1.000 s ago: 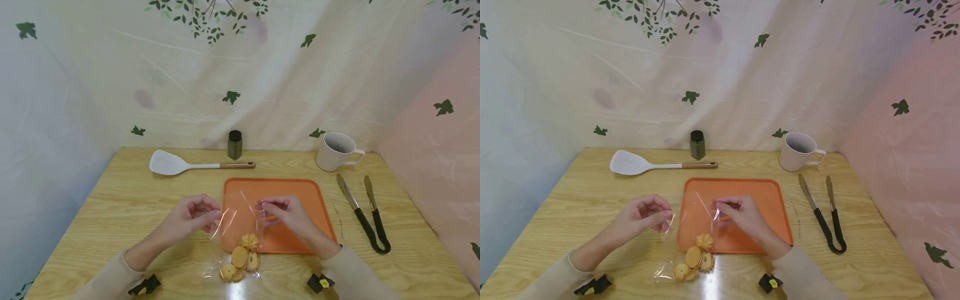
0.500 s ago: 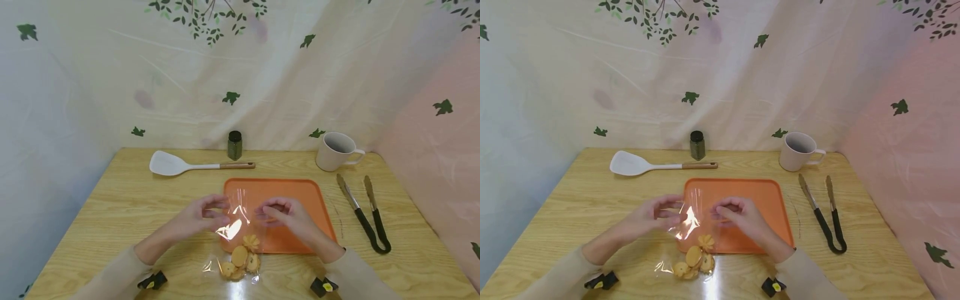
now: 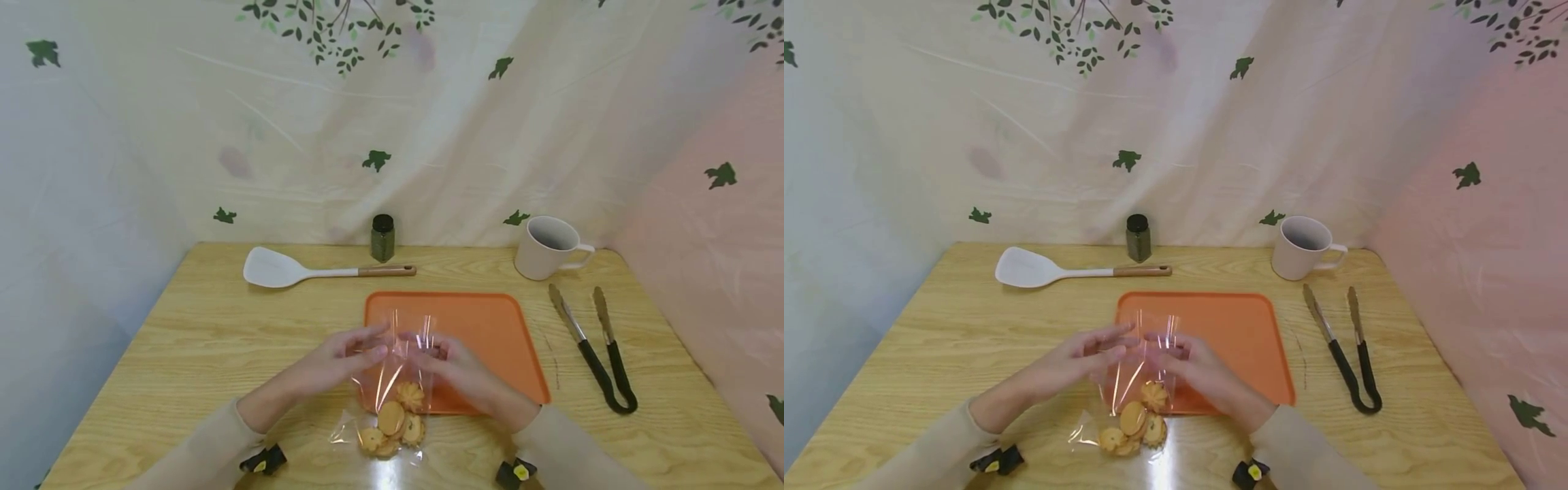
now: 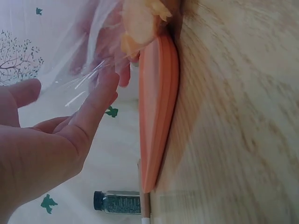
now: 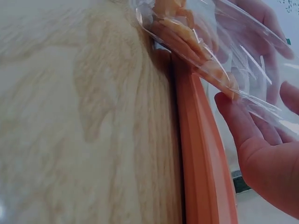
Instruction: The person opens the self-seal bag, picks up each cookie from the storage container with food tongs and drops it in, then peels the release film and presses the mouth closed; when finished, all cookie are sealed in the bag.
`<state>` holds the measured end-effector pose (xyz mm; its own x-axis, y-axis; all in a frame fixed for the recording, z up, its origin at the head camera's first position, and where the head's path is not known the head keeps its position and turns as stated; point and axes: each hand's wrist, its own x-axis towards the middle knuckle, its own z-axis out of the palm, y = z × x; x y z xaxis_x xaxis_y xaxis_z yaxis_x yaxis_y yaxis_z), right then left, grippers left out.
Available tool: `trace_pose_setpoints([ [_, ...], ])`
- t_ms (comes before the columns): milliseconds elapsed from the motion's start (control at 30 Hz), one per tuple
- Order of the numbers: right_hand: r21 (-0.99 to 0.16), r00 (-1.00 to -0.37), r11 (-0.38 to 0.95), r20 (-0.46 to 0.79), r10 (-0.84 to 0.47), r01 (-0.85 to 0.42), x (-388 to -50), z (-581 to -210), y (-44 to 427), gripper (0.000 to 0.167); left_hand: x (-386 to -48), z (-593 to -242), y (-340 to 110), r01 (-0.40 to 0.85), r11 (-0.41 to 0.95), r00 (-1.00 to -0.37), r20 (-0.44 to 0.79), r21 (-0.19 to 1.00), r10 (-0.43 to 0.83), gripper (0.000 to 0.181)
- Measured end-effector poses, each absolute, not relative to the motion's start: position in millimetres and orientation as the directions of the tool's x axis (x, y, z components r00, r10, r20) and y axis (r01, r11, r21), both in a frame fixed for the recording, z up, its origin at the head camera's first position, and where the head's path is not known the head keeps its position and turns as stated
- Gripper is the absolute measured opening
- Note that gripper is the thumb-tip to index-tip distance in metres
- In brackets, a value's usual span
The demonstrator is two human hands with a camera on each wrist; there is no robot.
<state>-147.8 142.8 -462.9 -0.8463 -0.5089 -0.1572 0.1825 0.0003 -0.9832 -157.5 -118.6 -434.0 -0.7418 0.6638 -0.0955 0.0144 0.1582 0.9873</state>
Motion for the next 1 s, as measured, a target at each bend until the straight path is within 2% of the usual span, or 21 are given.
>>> trace_pose_setpoints([
  [200,-0.961,-0.844,-0.097,-0.177,-0.507,0.260,-149.7,-462.2,143.1,0.045,-155.6,-428.6,-118.9,-0.046,0.125,-0.730,-0.119,0.991,0.673,0.056],
  [367,-0.952,-0.839,-0.148,-0.153,-0.523,0.266,-148.9,-460.1,146.9,0.048,-153.5,-426.4,-121.1,-0.078,0.068,-0.725,-0.103,0.995,0.681,0.051],
  [600,-0.964,-0.817,-0.176,-0.063,-0.574,0.198,-145.5,-456.4,155.2,0.050,-149.5,-424.9,-122.1,-0.118,0.054,-0.750,-0.125,0.992,0.649,0.054],
  [733,-0.966,-0.817,-0.177,-0.053,-0.575,0.187,-142.6,-449.9,162.2,0.049,-150.2,-426.7,-122.3,-0.152,0.029,-0.765,-0.136,0.988,0.629,0.056],
  [1000,-0.997,-0.831,-0.066,-0.003,-0.556,0.047,-138.4,-439.0,175.4,0.042,-153.2,-436.7,-121.8,-0.183,-0.062,-0.738,-0.095,0.981,0.668,0.051],
])
